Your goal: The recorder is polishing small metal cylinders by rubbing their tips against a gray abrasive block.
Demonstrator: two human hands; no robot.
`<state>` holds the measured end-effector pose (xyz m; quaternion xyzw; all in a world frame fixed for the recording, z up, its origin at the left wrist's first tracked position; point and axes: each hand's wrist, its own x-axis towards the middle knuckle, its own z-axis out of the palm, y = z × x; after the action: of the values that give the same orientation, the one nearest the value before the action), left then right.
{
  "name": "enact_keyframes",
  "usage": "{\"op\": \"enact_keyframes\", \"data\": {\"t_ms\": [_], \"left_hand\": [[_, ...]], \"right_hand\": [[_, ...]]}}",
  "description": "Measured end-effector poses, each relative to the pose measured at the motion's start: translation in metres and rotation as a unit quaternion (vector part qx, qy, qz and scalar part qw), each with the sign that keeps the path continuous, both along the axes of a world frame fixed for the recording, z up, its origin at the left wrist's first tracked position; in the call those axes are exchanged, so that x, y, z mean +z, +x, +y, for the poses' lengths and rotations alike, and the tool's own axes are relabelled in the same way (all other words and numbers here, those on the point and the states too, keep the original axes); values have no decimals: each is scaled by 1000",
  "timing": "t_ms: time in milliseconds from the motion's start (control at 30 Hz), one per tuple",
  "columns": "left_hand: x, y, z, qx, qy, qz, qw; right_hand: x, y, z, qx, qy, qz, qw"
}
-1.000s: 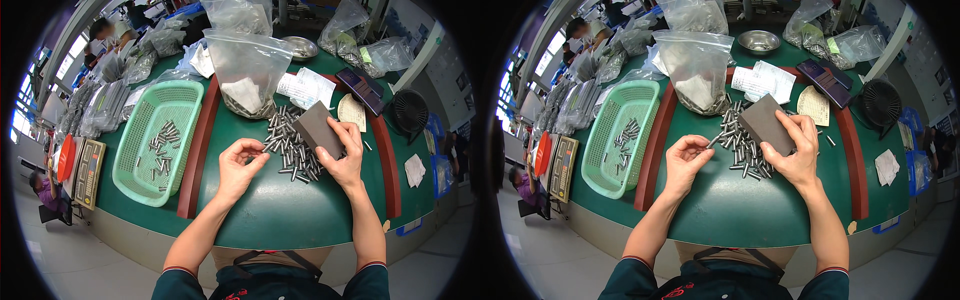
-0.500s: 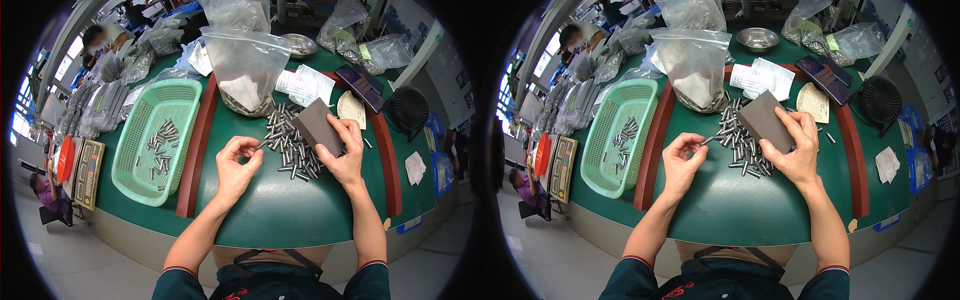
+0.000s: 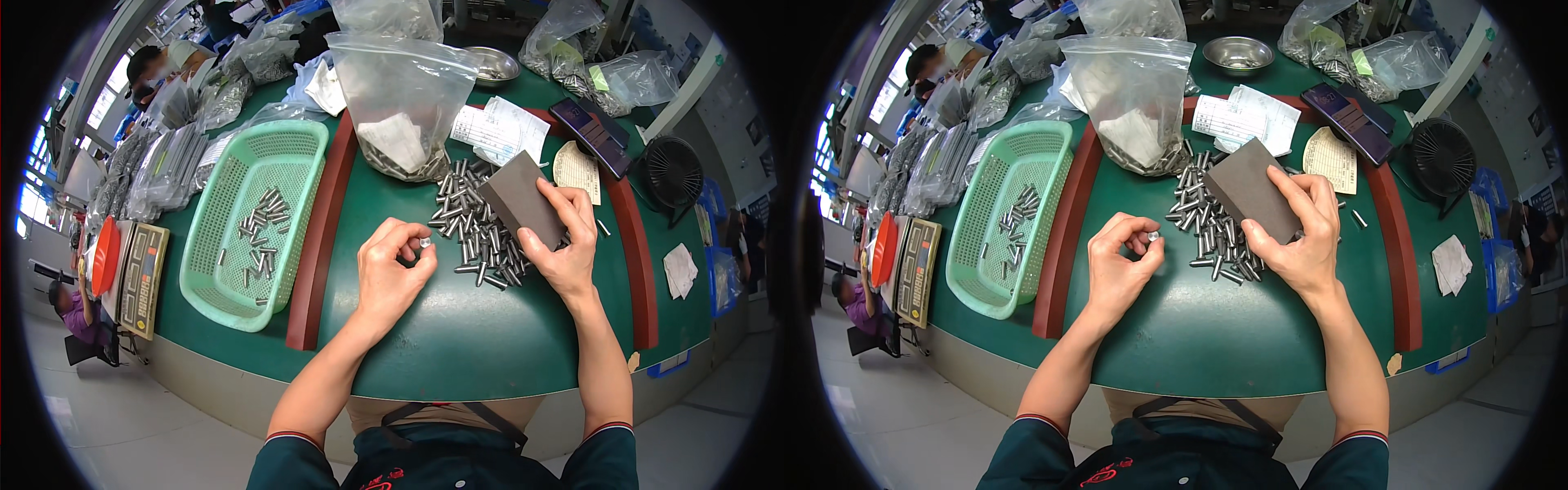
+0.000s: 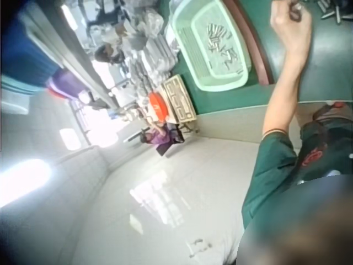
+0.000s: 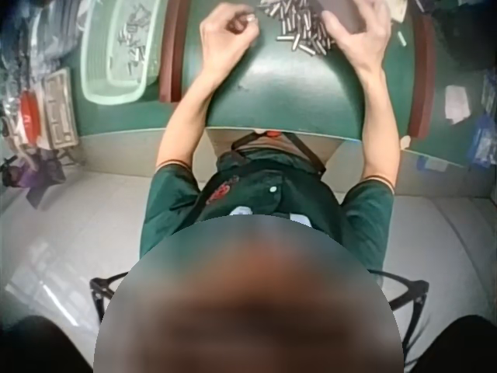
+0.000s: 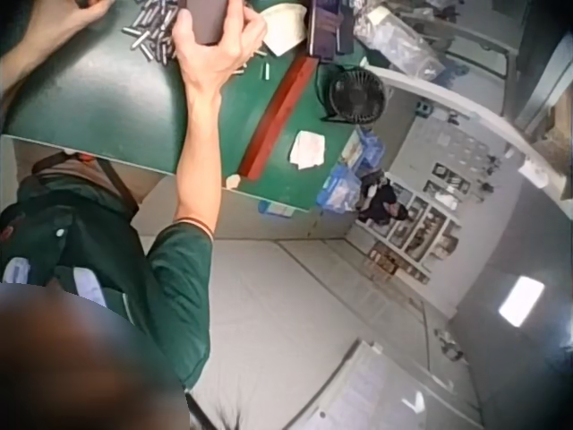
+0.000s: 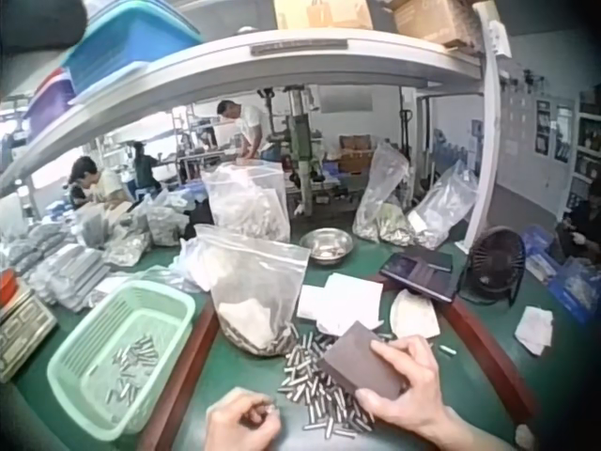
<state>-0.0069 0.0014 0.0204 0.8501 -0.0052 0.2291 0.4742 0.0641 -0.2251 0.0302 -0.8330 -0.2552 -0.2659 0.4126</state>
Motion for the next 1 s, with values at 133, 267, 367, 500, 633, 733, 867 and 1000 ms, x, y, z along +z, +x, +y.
{"op": "enact_keyframes", "data": {"t_ms": [133, 267, 367, 500, 633, 733, 867, 1000], "left_hand": [[-1, -1, -1, 1, 4, -4, 1000], [1, -1, 0, 1, 36, -46, 998], [12, 1, 14, 52, 169, -149, 973], [39, -4, 45, 251, 275, -213, 903], [49, -10, 80, 391, 302, -163, 854], [47, -6, 65, 350, 262, -169, 883], [24, -2, 24, 23, 168, -58, 984], [-3, -9, -5, -102, 191, 40, 975]], "right_hand": [[0, 0, -1, 1, -1, -3, 1000], [-1, 0, 0, 0, 1, -2, 1000], [0, 0, -1, -2, 4, -7, 1000], [-2, 2, -1, -10, 7, -3, 1000], [1, 1, -1, -9, 13, -3, 1000], [0, 0, -1, -10, 18, 3, 1000], [0, -1, -4, -10, -17, 13, 1000], [1, -1, -3, -5, -11, 4, 1000]]}}
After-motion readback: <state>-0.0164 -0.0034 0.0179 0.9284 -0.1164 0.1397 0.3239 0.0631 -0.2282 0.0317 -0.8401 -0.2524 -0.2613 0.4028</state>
